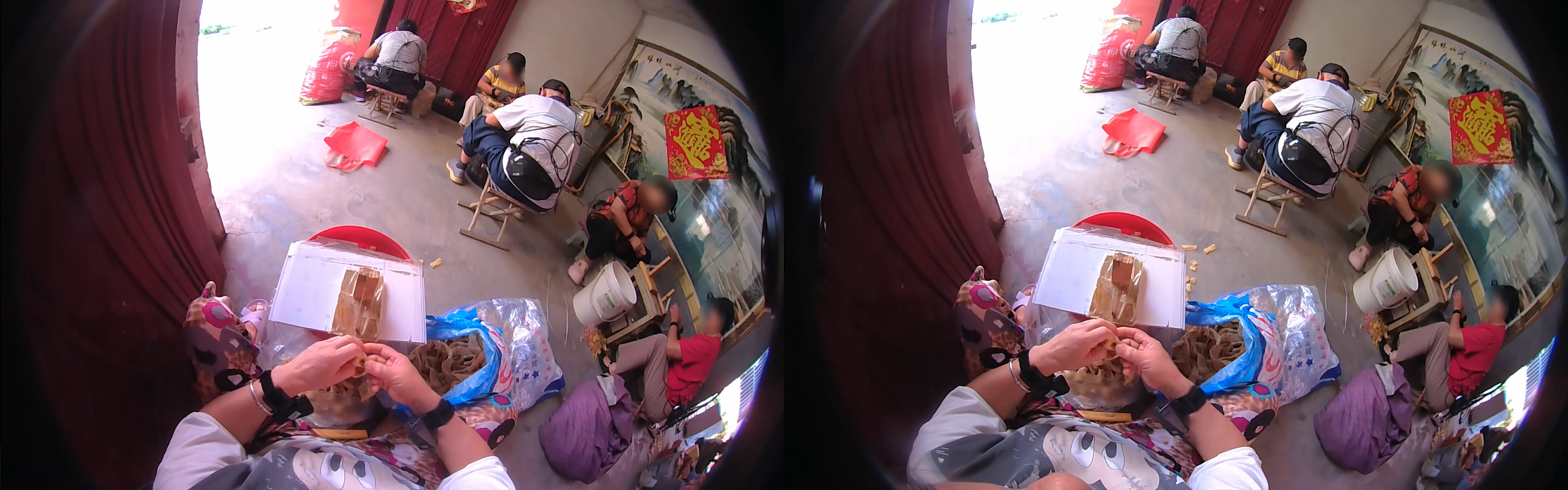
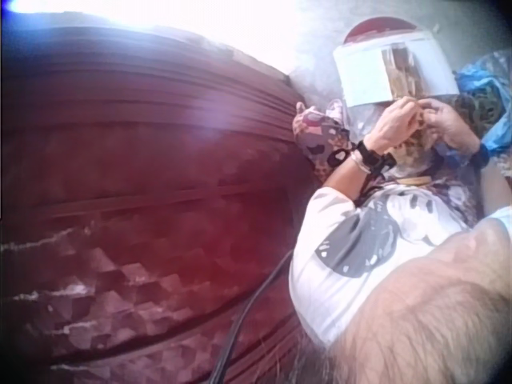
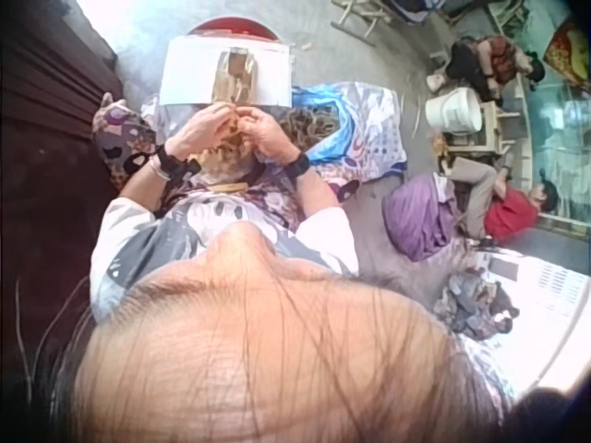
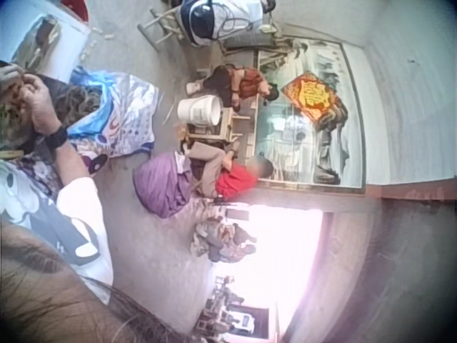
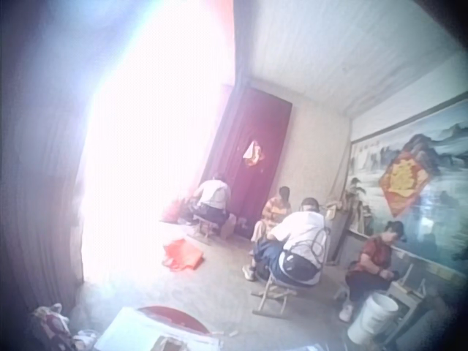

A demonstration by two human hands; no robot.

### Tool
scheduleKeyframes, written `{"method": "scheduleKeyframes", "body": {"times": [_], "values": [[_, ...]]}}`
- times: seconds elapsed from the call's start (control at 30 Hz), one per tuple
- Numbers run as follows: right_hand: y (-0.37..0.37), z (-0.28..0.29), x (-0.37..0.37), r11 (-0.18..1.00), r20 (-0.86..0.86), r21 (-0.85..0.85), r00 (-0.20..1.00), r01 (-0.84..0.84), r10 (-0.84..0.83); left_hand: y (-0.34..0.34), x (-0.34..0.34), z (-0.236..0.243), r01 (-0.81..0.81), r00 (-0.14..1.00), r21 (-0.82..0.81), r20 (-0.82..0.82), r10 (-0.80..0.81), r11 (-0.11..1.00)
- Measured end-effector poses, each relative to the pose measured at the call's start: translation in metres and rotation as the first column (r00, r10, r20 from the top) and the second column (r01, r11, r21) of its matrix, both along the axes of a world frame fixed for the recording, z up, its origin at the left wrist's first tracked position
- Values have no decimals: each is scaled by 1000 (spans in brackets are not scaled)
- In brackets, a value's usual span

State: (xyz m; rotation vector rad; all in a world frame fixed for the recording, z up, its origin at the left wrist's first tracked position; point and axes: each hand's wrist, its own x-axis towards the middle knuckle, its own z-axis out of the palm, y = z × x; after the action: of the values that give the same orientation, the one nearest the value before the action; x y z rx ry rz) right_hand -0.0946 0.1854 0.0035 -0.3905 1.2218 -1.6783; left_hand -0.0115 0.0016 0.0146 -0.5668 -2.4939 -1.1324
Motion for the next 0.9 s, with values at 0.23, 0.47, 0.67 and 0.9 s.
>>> {"method": "scheduleKeyframes", "body": {"times": [0.23,0.47,0.67,0.9], "values": [[0,-5,9,993,-843,73,537,94,11,-2,3,-11,-47,901,86,434,5,995],[3,6,5,997,-30,8,996,-79,79,0,6,-9,-236,970,-30,54,238,971],[1,-7,-3,1000,114,22,993,16,-19,9,4,1,-169,985,-81,-51,165,982],[18,27,-21,968,42,206,990,-141,135,-3,7,-7,-142,929,197,364,62,970]]}}
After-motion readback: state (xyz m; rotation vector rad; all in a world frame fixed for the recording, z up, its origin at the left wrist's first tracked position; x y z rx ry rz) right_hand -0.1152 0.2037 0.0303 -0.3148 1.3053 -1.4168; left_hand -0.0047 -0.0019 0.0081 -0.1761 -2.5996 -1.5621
